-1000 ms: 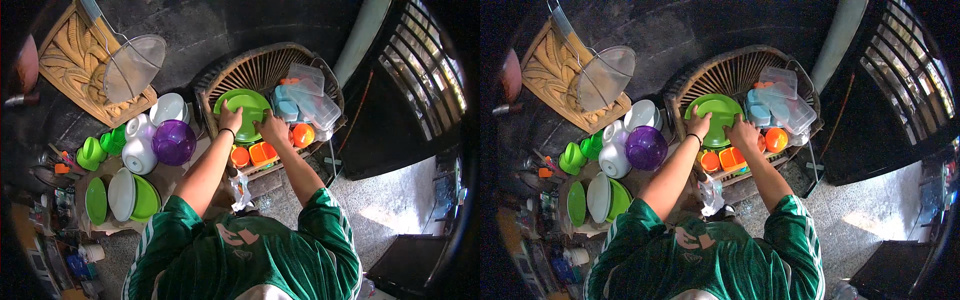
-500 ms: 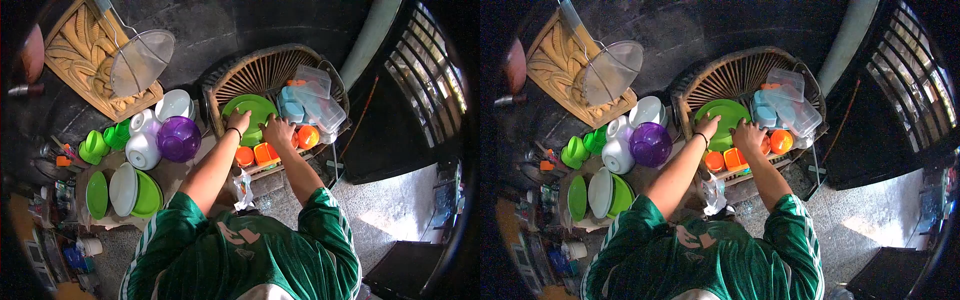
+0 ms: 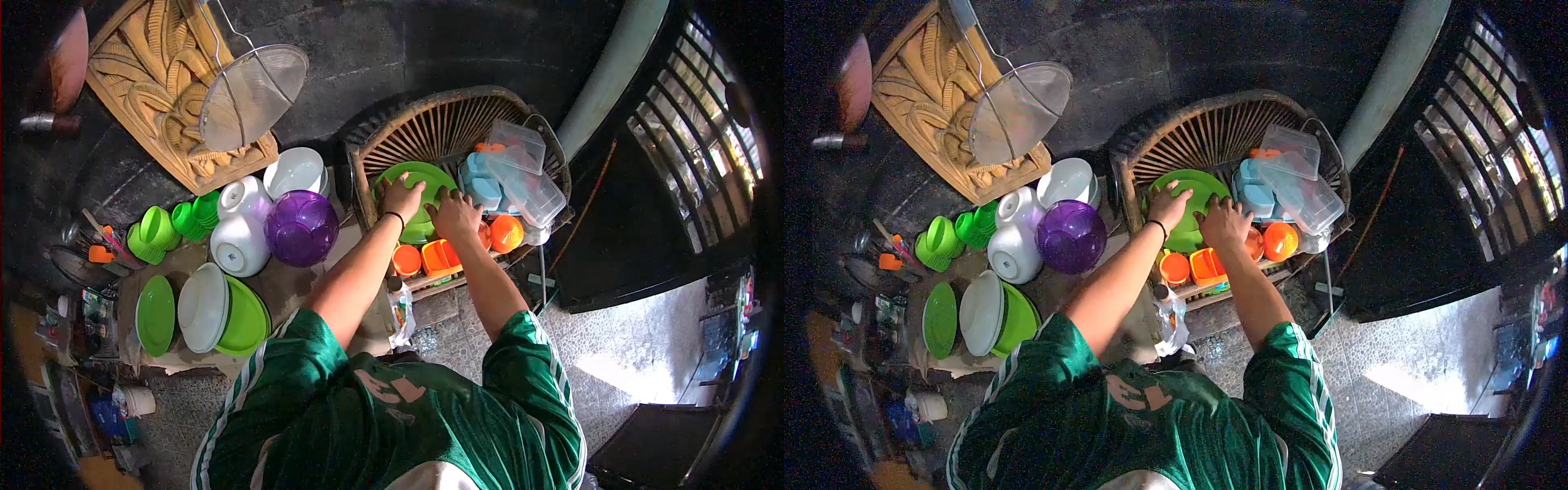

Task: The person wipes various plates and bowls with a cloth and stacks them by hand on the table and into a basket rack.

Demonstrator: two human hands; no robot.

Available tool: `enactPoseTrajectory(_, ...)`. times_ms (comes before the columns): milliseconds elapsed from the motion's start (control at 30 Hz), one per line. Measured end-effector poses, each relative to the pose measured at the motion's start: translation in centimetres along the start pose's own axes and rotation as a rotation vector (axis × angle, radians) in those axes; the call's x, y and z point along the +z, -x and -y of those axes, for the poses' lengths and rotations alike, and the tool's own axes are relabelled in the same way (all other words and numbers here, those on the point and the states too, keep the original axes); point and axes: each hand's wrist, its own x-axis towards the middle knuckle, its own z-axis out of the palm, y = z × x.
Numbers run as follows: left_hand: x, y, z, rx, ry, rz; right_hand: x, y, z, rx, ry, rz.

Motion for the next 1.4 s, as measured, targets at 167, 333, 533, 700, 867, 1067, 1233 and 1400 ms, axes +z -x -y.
enactPoseTrajectory(167,-1.4,6.1,-3.4,0.473,0.029,-0.15,1.0,0.1,-0.4,-0.152,0.048,-0.059)
enactPoseTrajectory(333,-4.2,16.6,-6.4,0.673,0.567,0.165,4.6,-5.5,1.1,-0.394,0.085,0.13)
enactPoseTrajectory(533,-17.5,28.7,-4.5,0.696,0.503,0.312,1.0,-3.9,4.5,-0.208,0.046,0.135)
enactPoseTrajectory(700,-28.1,34.9,1.3,0.843,0.649,-0.321,3.8,-5.8,3.0,-0.232,0.072,-0.025)
enactPoseTrajectory(867,-40.8,40.9,10.6,0.563,0.26,-0.981,1.0,-3.7,3.3,-0.339,-0.772,-0.662)
enactPoseTrajectory(1067,-52.5,45.8,23.3,0.223,-0.43,-0.855,-6.3,7.6,11.6,0.048,-0.896,-1.02)
enactPoseTrajectory(1233,-54.9,47.4,28.7,0.115,-0.774,-0.47,-5.9,14.7,20.0,-0.389,-1.042,-1.066)
enactPoseTrajectory(1400,-56.2,47.4,32.3,0.244,-0.891,-0.461,-4.8,23.4,30.3,-0.769,-1.176,-0.876)
